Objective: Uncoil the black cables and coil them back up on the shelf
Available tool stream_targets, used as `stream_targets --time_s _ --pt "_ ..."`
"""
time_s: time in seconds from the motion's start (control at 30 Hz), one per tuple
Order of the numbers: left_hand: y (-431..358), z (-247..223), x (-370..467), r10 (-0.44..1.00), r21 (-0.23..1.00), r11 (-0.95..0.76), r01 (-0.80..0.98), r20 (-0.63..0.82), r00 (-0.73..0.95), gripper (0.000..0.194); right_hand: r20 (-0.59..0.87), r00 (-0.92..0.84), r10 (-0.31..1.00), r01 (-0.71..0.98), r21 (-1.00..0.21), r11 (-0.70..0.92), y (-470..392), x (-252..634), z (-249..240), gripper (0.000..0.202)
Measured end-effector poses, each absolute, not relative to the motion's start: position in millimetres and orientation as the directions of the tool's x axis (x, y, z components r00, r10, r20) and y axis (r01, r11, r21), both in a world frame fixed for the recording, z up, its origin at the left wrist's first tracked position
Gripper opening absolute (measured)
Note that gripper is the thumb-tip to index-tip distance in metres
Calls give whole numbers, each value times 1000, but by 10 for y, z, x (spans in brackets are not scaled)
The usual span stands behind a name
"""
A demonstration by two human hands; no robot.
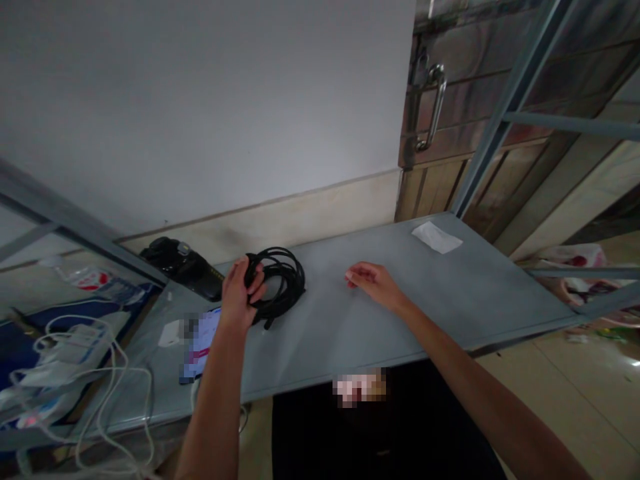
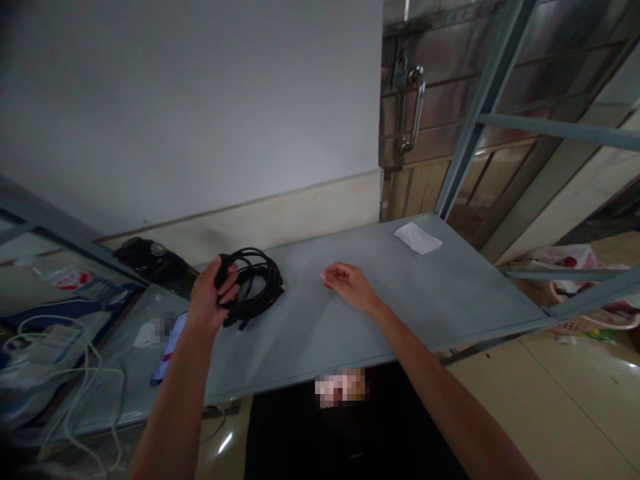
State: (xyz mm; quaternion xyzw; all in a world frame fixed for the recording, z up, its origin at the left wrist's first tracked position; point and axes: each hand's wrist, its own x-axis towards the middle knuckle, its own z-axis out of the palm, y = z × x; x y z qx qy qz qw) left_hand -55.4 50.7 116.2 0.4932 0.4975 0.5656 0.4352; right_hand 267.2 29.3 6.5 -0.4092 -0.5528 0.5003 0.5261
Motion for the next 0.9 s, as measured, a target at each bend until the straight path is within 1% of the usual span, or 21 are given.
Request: stream_targets --time_s 0.13,0.23,0.3,0.43,0.57,0.63,0.7,0.73,0.8,0.83,0.9 --pt "777 1051 -988 972 961 -36 276 98 -213 43 184 -113 976 -66 -982 177 279 2685 87 55" --pt "852 928 -1189 964 862 13 506 124 -237 40 191 -115 975 -46 -981 187 278 2687 92 56" --pt "858 861 -1274 963 786 21 617 151 -225 38 197 -119 973 -26 -980 195 280 2684 87 56" --pt "844 733 -1347 970 692 49 720 138 -199 32 220 -122 968 39 -973 227 280 2692 71 52" --pt "815 638 -1327 964 661 81 746 137 -227 32 300 -112 947 136 -940 313 216 2682 104 44" --pt "774 607 -1271 964 663 78 745 141 -226 34 357 -107 928 182 -911 371 129 2618 169 36" --pt "706 568 -1156 970 677 47 734 144 -195 36 458 -148 876 252 -839 482 3 2488 265 30" --pt "661 541 -1069 975 689 22 725 146 -167 36 518 -193 833 296 -779 553 -70 2401 318 33" --pt "555 471 -838 983 719 -45 693 154 -95 39 611 -320 724 385 -615 688 -217 2208 405 53" --pt "495 431 -699 986 738 -82 670 159 -54 41 625 -388 677 423 -532 733 -285 2117 431 64" --pt "369 354 -398 986 778 -149 610 167 28 43 587 -502 635 489 -413 768 -405 1988 426 80"
